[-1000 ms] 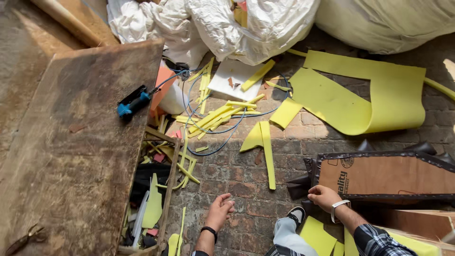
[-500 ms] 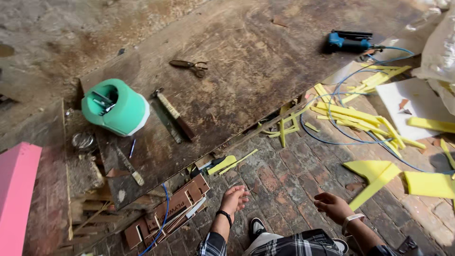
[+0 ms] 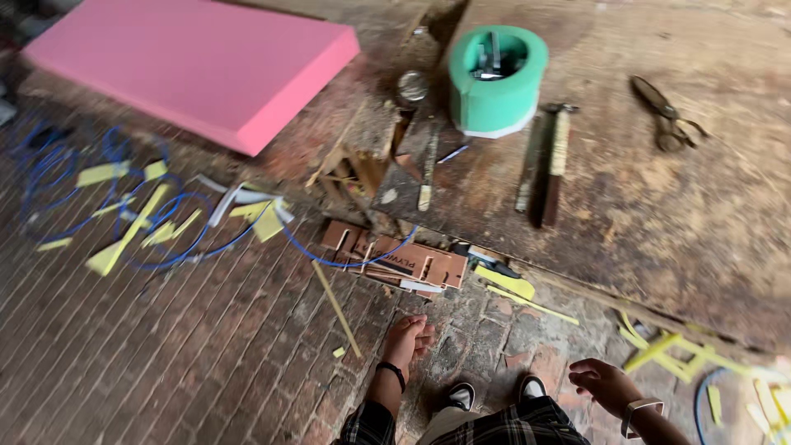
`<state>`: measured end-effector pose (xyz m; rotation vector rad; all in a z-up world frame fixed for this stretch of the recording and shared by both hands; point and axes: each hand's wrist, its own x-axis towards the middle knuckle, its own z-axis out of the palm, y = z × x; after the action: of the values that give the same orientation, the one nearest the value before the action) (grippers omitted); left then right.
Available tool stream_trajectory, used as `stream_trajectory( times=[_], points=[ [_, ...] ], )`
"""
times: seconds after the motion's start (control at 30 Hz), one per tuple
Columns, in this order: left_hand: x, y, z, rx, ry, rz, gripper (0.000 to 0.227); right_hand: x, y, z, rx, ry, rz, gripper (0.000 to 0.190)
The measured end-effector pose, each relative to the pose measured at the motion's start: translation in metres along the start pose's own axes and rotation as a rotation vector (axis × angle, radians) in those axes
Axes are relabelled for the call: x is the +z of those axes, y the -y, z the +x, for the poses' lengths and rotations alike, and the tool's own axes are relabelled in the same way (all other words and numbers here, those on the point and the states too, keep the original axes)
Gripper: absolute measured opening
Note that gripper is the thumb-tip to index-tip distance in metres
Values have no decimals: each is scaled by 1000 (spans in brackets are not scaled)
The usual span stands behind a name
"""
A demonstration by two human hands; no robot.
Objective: The person uses a pneumatic nail gun to attach a dark leather strip along the edges of a shaped wooden board. They repeatedly reposition the board, align the leather, and drive nails along the perimeter. A hammer and scissors are also present on the workbench.
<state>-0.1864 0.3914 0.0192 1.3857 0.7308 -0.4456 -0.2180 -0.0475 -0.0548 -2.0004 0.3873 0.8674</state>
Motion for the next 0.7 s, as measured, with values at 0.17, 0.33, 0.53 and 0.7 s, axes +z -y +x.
stream_trajectory(
  times=[0.17, 0.33, 0.53, 0.7],
  points=[
    [3, 47, -28, -23, -111, -233, 37, -32, 22, 37, -210, 82, -49, 43],
    [32, 69, -49, -23, -169, -213, 36, -58, 11, 52, -51, 218, -71, 46],
    [63, 67, -85, -11, -183, -229, 37, -66, 13, 53, -50, 291, -121, 47],
    [79, 54, -90, -30, -199, -216, 35, -78, 39, 59, -85, 284, -110, 46]
  ],
)
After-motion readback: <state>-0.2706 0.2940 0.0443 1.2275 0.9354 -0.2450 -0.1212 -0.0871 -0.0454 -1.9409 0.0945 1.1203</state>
